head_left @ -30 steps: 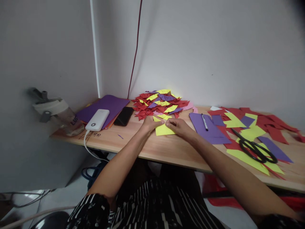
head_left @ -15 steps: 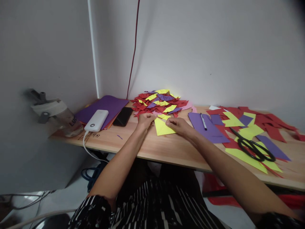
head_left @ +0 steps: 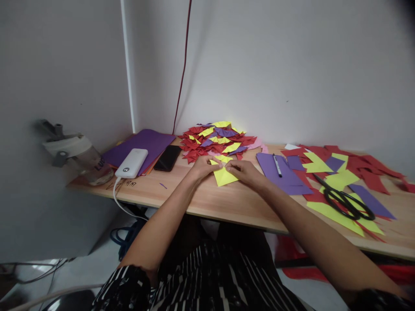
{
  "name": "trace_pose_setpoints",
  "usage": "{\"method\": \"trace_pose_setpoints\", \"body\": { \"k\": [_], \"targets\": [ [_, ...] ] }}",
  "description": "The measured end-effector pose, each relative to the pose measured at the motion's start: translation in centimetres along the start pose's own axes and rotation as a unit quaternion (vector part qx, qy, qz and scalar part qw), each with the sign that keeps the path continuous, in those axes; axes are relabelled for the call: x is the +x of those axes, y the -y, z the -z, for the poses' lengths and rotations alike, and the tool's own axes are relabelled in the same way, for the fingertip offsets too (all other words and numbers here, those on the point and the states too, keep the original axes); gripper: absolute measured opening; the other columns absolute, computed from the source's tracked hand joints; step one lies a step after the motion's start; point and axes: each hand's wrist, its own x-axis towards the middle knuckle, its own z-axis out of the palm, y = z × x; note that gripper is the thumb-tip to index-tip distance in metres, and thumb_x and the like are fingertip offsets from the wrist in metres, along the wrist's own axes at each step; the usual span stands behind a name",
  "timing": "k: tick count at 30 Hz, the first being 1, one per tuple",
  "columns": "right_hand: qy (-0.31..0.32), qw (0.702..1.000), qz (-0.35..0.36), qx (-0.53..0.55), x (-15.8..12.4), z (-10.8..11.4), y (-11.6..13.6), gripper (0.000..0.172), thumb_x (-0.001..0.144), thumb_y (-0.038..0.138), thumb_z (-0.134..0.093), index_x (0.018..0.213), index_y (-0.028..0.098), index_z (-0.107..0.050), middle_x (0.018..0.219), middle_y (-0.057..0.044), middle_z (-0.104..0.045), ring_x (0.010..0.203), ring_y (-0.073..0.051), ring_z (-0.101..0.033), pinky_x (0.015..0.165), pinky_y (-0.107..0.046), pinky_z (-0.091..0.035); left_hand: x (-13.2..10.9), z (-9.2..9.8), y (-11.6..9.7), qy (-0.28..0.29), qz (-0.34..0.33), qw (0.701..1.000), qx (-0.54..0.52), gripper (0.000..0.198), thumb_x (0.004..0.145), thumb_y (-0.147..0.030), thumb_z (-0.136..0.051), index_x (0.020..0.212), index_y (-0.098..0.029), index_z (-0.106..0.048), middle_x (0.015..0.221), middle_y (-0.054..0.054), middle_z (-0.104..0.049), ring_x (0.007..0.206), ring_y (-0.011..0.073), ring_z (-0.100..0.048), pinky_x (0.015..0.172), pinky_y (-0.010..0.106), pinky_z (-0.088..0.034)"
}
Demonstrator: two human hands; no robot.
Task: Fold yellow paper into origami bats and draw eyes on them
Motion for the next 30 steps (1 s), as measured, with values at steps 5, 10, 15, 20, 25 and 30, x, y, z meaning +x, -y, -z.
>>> {"method": "trace_pose_setpoints", "body": {
  "k": [5,10,15,20,25,30],
  "targets": [
    [-0.007,1.0,-0.005,-0.013,-0.2,-0.1,0.9,0.023,0.083,0.036,-0.05,0.08,0.017,-0.063,0.07,-0.002,-0.057,0.064,-0.014,-0.048,0.058,-0.025,-0.033,0.2,-0.1,0.7,-0.009,-0.017,0.999,0.04,0.022,0.052,-0.021,-0.081,0.068,-0.011,-0.069,0.064,0.002,-0.064,0.056,0.0104,-0.054,0.056,0.022,-0.04],
    [-0.014,1.0,-0.009,-0.022,-0.2,-0.4,1.1,0.023,0.084,0.036,-0.049,0.079,0.017,-0.06,0.067,-0.001,-0.056,0.061,-0.014,-0.046,0.055,-0.025,-0.032,0.4,-0.1,1.1,-0.02,-0.045,0.997,0.066,0.021,0.054,-0.021,-0.079,0.071,-0.013,-0.07,0.059,0.0,-0.061,0.052,0.0092,-0.05,0.053,0.021,-0.036],
    [-0.019,0.999,-0.01,-0.032,-0.1,-0.3,0.9,0.02,0.082,0.034,-0.048,0.076,0.017,-0.058,0.066,-0.001,-0.055,0.06,-0.013,-0.045,0.054,-0.025,-0.03,0.5,0.0,0.9,-0.032,-0.07,0.995,0.069,0.021,0.058,-0.021,-0.075,0.077,-0.013,-0.069,0.065,0.002,-0.064,0.057,0.011,-0.055,0.056,0.022,-0.04],
    [-0.025,0.998,-0.011,-0.05,-0.1,-0.1,0.8,0.018,0.081,0.03,-0.047,0.07,0.018,-0.055,0.066,-0.001,-0.056,0.06,-0.014,-0.045,0.055,-0.026,-0.03,0.5,0.1,0.5,-0.069,-0.086,0.991,0.073,0.018,0.059,-0.019,-0.073,0.075,-0.013,-0.068,0.061,0.0,-0.062,0.055,0.0102,-0.053,0.055,0.021,-0.039],
    [-0.035,0.997,-0.01,-0.065,-0.1,0.2,0.5,0.017,0.082,0.028,-0.045,0.071,0.018,-0.053,0.069,-0.002,-0.058,0.064,-0.015,-0.048,0.058,-0.026,-0.032,0.5,0.5,0.0,-0.122,-0.094,0.985,0.08,0.016,0.06,-0.017,-0.073,0.075,-0.014,-0.069,0.051,-0.004,-0.052,0.047,0.0073,-0.042,0.05,0.02,-0.031],
    [-0.042,0.995,-0.014,-0.089,0.1,0.3,-0.1,0.015,0.081,0.027,-0.045,0.07,0.019,-0.052,0.069,-0.002,-0.059,0.063,-0.015,-0.048,0.059,-0.027,-0.031,0.6,0.9,-0.2,-0.163,-0.109,0.977,0.085,0.018,0.062,-0.018,-0.073,0.079,-0.015,-0.07,0.055,-0.003,-0.055,0.053,0.0098,-0.046,0.054,0.021,-0.034]
  ]
}}
